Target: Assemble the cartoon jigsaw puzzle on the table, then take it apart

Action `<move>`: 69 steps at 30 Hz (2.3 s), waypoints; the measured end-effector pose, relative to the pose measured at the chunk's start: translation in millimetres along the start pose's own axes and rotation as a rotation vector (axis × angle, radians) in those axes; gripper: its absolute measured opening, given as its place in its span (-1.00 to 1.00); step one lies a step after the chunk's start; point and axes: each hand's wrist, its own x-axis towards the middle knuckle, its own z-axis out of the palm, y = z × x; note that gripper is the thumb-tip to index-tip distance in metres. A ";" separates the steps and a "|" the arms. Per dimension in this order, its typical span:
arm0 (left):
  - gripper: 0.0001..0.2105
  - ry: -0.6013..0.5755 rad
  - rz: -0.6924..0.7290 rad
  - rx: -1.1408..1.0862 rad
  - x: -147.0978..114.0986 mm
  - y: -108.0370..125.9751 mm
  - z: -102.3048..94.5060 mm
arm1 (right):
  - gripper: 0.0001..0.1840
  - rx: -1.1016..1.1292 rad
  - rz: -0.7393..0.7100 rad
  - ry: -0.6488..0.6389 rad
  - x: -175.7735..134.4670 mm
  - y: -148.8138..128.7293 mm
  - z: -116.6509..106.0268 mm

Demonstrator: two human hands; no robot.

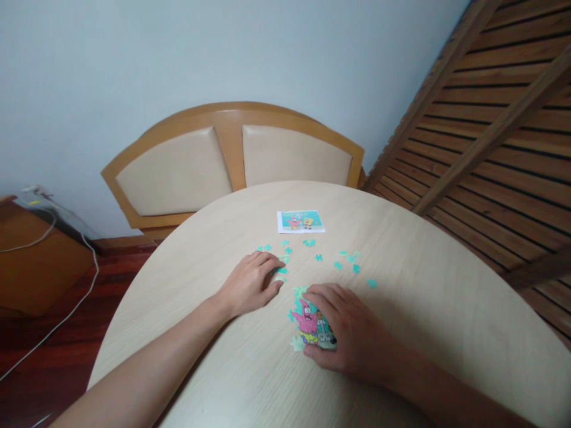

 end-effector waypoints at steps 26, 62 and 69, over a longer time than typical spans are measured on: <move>-0.56 -0.074 0.122 0.044 3.4 8.6 13.9 | -0.23 -0.002 -0.069 -0.029 4.4 9.8 -1.8; -0.92 -0.302 -0.126 0.141 81.9 2.2 -1.1 | -0.39 0.026 -0.017 0.034 -1.4 22.8 -14.8; -0.94 -0.311 -0.161 0.092 80.1 7.5 -0.1 | -0.38 0.008 0.017 0.006 -1.8 29.7 -22.6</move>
